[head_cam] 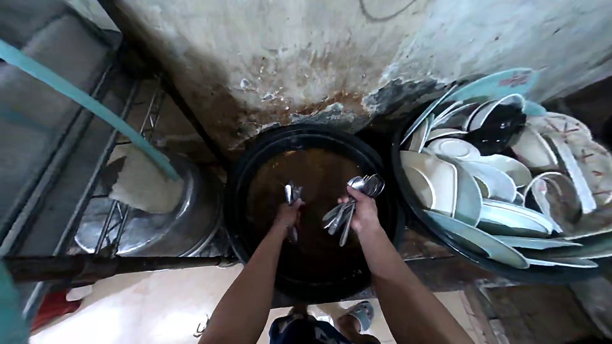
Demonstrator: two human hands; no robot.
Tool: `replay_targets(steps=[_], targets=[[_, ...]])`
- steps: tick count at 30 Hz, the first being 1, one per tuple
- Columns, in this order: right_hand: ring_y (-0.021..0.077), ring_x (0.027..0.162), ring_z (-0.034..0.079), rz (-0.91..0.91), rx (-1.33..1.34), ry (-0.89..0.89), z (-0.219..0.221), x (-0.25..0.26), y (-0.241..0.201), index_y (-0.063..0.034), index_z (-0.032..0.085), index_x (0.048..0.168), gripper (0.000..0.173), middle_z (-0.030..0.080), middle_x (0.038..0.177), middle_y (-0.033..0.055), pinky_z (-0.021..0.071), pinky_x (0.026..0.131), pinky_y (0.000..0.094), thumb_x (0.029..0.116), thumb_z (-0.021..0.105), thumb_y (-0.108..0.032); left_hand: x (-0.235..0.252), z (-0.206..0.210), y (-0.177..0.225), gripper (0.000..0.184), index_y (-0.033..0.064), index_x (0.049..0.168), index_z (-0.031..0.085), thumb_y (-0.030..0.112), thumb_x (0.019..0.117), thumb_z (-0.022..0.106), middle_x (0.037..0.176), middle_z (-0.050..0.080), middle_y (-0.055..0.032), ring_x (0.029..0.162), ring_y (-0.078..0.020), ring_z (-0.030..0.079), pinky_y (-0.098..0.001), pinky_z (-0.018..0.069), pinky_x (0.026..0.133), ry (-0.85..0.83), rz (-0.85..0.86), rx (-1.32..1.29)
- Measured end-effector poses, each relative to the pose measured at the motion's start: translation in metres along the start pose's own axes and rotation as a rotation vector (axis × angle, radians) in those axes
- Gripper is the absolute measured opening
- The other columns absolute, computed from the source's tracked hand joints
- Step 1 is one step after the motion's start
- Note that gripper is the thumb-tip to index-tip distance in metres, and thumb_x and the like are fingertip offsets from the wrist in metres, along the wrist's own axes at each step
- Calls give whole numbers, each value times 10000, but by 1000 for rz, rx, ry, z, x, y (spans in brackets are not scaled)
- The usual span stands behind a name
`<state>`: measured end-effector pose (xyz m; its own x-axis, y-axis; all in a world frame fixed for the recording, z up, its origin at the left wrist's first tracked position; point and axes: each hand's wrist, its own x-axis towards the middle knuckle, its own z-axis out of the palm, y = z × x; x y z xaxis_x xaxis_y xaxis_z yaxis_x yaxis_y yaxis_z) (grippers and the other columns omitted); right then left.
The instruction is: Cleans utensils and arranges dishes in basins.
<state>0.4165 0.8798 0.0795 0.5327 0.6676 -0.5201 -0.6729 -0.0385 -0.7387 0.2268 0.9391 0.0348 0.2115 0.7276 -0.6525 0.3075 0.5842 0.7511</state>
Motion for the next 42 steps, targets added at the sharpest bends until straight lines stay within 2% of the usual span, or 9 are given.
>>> replay_targets(steps=[5,8,12,16,23,27,33,36,42], targets=[[171,622,620,209,-263,14,-25,8,28,-11,591,1117,178,647,816,102,569,583,337,945,633,-32,1,11,-9,402,-6,1349,590,250,1040,558,1281,631,-282,1173,-426,628,-628,500,978,-48,-108,589],[261,892,671,325,-597,89,-26,3,47,-5,565,1330,414,668,1098,175,581,785,443,1010,660,-250,-3,18,0,406,-7,1344,595,277,1058,550,1302,624,-279,1208,-424,613,-617,486,1014,-34,-102,592],[147,617,550,365,-842,-7,-17,-2,57,-19,575,1284,447,598,862,89,513,572,309,968,734,-293,-24,12,19,342,-2,1307,594,229,1054,610,1157,732,-141,987,-228,730,-417,597,876,30,89,94],[141,519,512,258,-530,-18,-3,-15,45,-8,603,1135,272,564,702,65,492,502,305,915,738,-95,-32,0,40,240,-26,1238,571,32,1010,624,1165,731,-144,1051,-211,720,-373,592,900,153,270,-531],[116,554,526,143,-121,-145,9,-28,47,-120,573,1067,264,527,704,-6,538,559,317,1051,570,-384,-43,30,45,167,31,1215,515,9,1050,524,1200,702,-122,1079,-220,698,-403,572,928,198,321,-1015],[138,646,579,53,-331,-89,10,-18,36,-47,631,1176,311,641,847,65,529,589,322,930,759,-187,-46,33,39,169,-8,1210,572,22,1057,505,1151,732,-141,1015,-233,724,-394,592,889,99,326,-883],[240,944,708,-25,32,-141,-7,2,13,-30,589,1215,243,706,1129,143,602,827,408,1008,503,-123,-40,-10,24,403,-1,1265,621,338,1116,463,825,690,-109,670,-200,663,-381,584,643,260,196,-77],[237,849,707,-17,58,-67,-6,4,6,-53,579,1124,165,697,962,112,611,805,440,1030,495,-159,-41,-19,31,400,13,1258,632,353,1099,495,1007,672,-228,912,-372,656,-578,529,849,252,174,325],[132,620,559,21,-163,-106,6,-7,33,-118,553,1196,297,563,788,11,557,611,334,1014,652,-331,-62,34,63,383,25,1432,502,178,1084,463,1317,618,-242,1173,-381,641,-568,517,1000,82,195,525]])
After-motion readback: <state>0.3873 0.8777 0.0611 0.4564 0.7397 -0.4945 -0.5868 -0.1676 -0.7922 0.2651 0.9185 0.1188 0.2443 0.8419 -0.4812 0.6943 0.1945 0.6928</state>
